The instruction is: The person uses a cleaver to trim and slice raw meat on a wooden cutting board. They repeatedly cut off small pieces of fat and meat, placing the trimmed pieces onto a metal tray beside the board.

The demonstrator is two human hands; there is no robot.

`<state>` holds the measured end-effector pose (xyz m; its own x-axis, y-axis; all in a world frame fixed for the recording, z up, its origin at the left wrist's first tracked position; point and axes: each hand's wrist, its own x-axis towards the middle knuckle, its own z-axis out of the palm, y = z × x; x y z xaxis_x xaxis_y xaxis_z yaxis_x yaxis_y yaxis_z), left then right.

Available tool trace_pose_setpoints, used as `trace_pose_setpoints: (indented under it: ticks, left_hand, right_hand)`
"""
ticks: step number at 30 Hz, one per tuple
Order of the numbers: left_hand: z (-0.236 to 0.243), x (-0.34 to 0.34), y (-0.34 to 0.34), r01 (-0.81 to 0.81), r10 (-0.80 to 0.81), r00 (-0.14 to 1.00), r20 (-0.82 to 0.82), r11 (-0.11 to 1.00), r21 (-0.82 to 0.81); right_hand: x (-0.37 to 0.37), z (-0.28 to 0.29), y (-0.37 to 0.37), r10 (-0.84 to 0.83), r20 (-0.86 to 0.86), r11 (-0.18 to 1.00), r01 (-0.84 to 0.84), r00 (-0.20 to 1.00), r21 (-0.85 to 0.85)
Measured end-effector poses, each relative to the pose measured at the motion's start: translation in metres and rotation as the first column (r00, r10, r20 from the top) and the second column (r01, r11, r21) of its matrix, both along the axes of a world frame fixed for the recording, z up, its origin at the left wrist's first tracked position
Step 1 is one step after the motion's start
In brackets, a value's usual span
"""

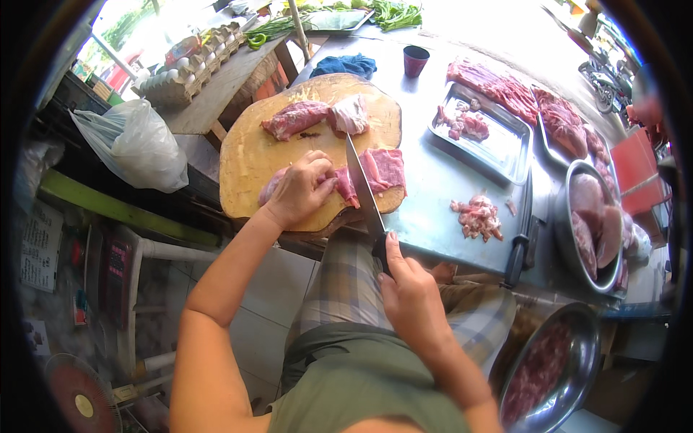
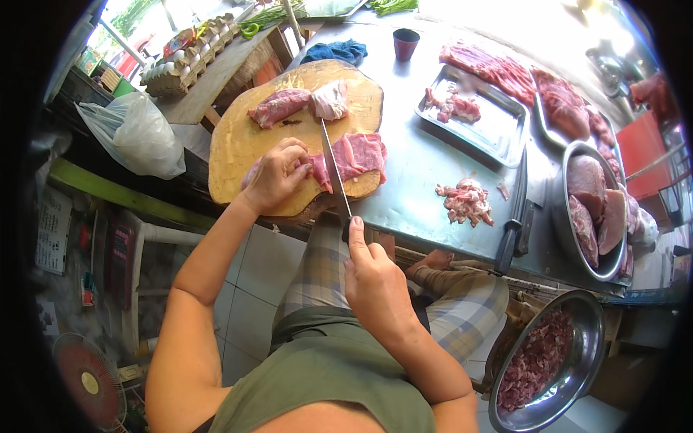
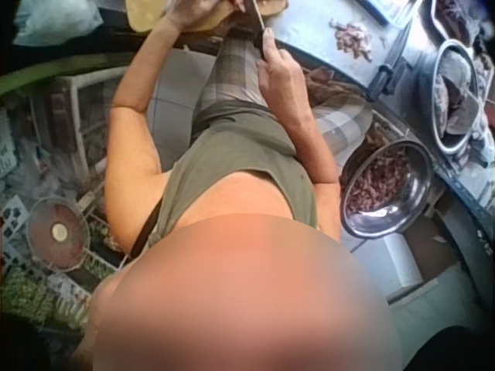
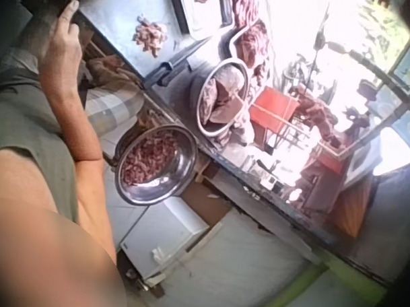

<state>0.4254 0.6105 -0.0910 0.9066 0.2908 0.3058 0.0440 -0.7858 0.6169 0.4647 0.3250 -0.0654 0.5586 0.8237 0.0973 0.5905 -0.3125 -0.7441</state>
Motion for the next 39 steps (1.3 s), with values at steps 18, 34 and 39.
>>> trace_pose_setpoints:
  ticks: [18, 34, 39]
  left_hand:
    - [0.01, 0.015, 0.002, 0.14, -0.124, 0.987, -0.098, 0.975, 0.174]
    - [0.003, 0.039, -0.015, 0.269, -0.27, 0.963, -0.025, 0.941, 0.205]
    - [0.01, 0.025, -0.004, 0.188, -0.161, 0.972, -0.169, 0.969, 0.162]
  right_hand:
    - [0.021, 0.002, 0.012, -0.015, 0.142, 1.0, 0.011, 0.99, 0.024]
    - [0.054, -0.018, 0.04, -0.015, 0.142, 1.0, 0.016, 0.99, -0.004]
    - [0.044, -0.005, -0.005, -0.001, 0.006, 0.997, 0.001, 1.0, 0.082]
